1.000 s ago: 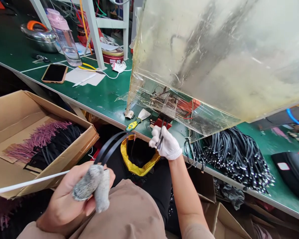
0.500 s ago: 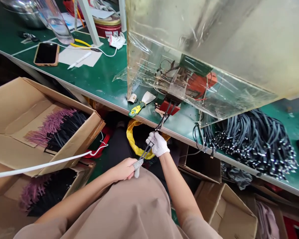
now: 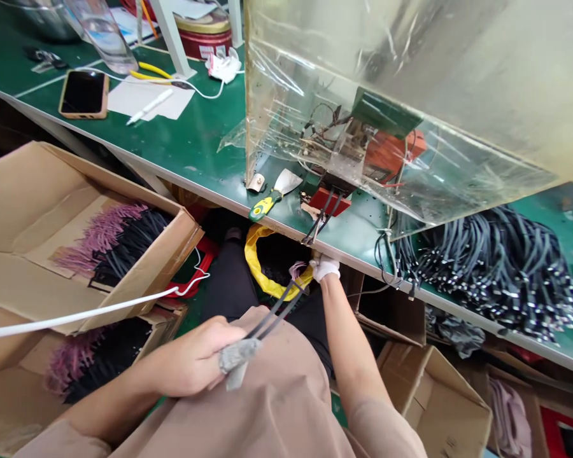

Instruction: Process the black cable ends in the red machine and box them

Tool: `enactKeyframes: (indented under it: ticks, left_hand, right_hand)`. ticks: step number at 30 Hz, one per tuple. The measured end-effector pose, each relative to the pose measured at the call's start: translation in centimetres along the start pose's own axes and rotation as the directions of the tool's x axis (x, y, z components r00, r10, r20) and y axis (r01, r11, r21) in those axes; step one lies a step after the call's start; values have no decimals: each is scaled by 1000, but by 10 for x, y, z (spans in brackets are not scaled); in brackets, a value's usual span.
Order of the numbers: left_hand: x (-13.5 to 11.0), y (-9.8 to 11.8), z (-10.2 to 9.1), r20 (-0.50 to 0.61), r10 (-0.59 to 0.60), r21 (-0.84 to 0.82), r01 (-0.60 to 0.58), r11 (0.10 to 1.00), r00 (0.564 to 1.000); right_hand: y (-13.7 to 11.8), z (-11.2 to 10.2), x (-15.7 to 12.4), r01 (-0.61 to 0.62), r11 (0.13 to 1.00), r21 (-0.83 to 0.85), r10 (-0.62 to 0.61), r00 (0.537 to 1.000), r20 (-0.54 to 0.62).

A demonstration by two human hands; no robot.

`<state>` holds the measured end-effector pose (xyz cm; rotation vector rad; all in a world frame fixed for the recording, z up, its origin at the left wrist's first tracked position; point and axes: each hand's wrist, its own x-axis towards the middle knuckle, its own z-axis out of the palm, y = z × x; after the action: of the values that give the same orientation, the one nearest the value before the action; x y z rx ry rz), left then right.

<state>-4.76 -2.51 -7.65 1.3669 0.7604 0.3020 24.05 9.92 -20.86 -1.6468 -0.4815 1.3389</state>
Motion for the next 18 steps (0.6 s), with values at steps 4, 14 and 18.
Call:
enactKeyframes:
  ticks: [4, 14, 18]
  left_hand:
    - [-11, 23, -18, -307, 82, -133, -128, 983, 948]
    - [36, 53, -18, -618, 275, -401, -596, 695, 737]
    - [53, 40, -18, -618, 257, -416, -587, 695, 743]
  right_hand:
    - [-9, -23, -8, -60, 959, -277, 83, 994, 72]
    - [-97, -99, -87, 201, 872, -446, -80, 958, 275]
    - [-144, -154, -92, 303, 593, -747, -587, 797, -143]
